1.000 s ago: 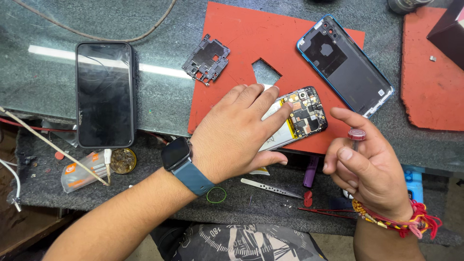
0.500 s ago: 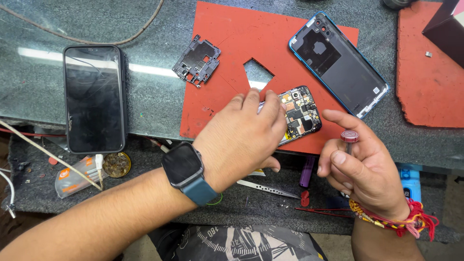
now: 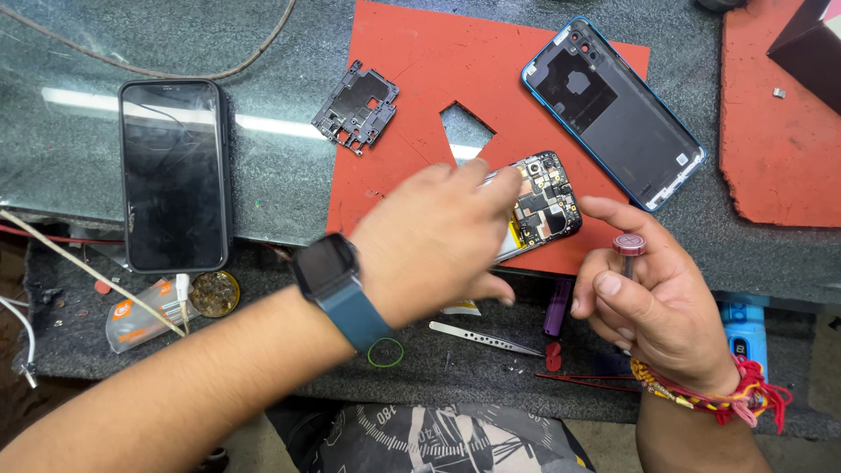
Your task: The person disassembles a blue smartphone by removing the back cover and unscrewing internal components. They use a screwdriver and tweezers to detach a metal bracket and disconnect cables from the motherboard, exposing the battery and internal circuitry.
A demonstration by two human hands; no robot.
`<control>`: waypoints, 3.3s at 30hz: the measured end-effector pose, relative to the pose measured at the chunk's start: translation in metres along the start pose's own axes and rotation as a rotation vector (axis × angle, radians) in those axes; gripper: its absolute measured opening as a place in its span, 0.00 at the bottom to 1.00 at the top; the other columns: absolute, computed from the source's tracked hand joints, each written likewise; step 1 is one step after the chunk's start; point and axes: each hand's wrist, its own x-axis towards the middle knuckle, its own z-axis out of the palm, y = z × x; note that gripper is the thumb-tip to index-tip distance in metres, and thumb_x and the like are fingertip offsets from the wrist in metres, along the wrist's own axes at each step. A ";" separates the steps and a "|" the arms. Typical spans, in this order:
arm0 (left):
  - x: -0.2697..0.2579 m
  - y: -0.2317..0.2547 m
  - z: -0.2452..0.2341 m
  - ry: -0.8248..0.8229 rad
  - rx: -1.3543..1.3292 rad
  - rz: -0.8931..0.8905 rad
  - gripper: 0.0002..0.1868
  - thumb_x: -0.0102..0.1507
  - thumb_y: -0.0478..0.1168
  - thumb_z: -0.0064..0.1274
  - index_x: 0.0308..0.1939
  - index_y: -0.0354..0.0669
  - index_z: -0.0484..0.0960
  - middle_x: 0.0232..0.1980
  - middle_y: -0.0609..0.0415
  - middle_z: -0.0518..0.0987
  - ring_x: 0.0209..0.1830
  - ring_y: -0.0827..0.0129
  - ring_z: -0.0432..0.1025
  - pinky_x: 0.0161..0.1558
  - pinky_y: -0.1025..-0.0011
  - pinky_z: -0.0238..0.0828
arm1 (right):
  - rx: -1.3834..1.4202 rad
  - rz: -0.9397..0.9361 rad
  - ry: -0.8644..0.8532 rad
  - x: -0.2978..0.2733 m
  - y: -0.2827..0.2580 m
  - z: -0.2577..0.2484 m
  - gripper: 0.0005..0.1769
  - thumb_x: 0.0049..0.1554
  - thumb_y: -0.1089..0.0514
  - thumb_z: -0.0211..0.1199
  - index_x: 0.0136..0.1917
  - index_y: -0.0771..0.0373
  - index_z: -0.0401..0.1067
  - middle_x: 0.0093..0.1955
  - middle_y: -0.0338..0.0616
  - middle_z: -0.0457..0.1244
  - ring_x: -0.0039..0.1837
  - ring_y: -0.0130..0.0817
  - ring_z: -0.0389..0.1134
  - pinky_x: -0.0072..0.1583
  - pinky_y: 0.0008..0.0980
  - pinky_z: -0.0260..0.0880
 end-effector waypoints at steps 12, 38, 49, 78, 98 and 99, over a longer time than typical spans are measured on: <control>-0.016 -0.001 0.008 0.191 -0.024 -0.009 0.45 0.50 0.55 0.68 0.62 0.28 0.72 0.59 0.44 0.72 0.59 0.52 0.68 0.60 0.58 0.66 | -0.005 -0.012 -0.020 0.001 0.001 0.002 0.36 0.63 0.62 0.56 0.81 0.66 0.51 0.40 0.53 0.64 0.27 0.17 0.50 0.29 0.17 0.53; -0.014 0.002 0.008 0.169 -0.094 -0.029 0.33 0.51 0.46 0.67 0.58 0.38 0.77 0.58 0.43 0.74 0.59 0.48 0.70 0.59 0.55 0.69 | -0.010 -0.018 -0.065 0.002 0.000 0.002 0.34 0.63 0.62 0.55 0.80 0.66 0.52 0.41 0.51 0.64 0.28 0.17 0.51 0.30 0.17 0.53; -0.011 0.005 0.012 0.155 -0.023 -0.023 0.30 0.54 0.45 0.64 0.58 0.34 0.79 0.58 0.44 0.73 0.61 0.46 0.69 0.59 0.55 0.70 | -0.001 -0.006 -0.067 0.002 0.001 0.001 0.34 0.63 0.62 0.56 0.80 0.66 0.53 0.41 0.52 0.64 0.29 0.18 0.51 0.30 0.17 0.54; -0.220 0.051 0.028 0.760 -0.092 -0.779 0.12 0.61 0.28 0.61 0.48 0.34 0.82 0.53 0.46 0.83 0.62 0.53 0.78 0.64 0.63 0.72 | -0.004 -0.075 -0.104 0.001 0.012 -0.009 0.34 0.65 0.67 0.55 0.82 0.67 0.54 0.45 0.57 0.66 0.31 0.20 0.56 0.34 0.19 0.58; -0.322 -0.003 0.060 1.096 -0.079 -1.188 0.07 0.73 0.31 0.56 0.54 0.34 0.84 0.55 0.51 0.81 0.52 0.70 0.76 0.56 0.75 0.74 | -0.144 -0.068 -0.005 0.000 0.024 -0.024 0.30 0.63 0.66 0.55 0.78 0.67 0.58 0.47 0.60 0.66 0.31 0.20 0.55 0.32 0.21 0.59; -0.317 -0.003 0.060 1.050 -0.059 -1.166 0.07 0.73 0.31 0.56 0.54 0.34 0.84 0.55 0.50 0.82 0.53 0.68 0.77 0.58 0.73 0.73 | -0.147 -0.072 -0.012 0.000 0.025 -0.024 0.30 0.64 0.67 0.56 0.78 0.67 0.58 0.47 0.61 0.66 0.31 0.20 0.55 0.32 0.21 0.59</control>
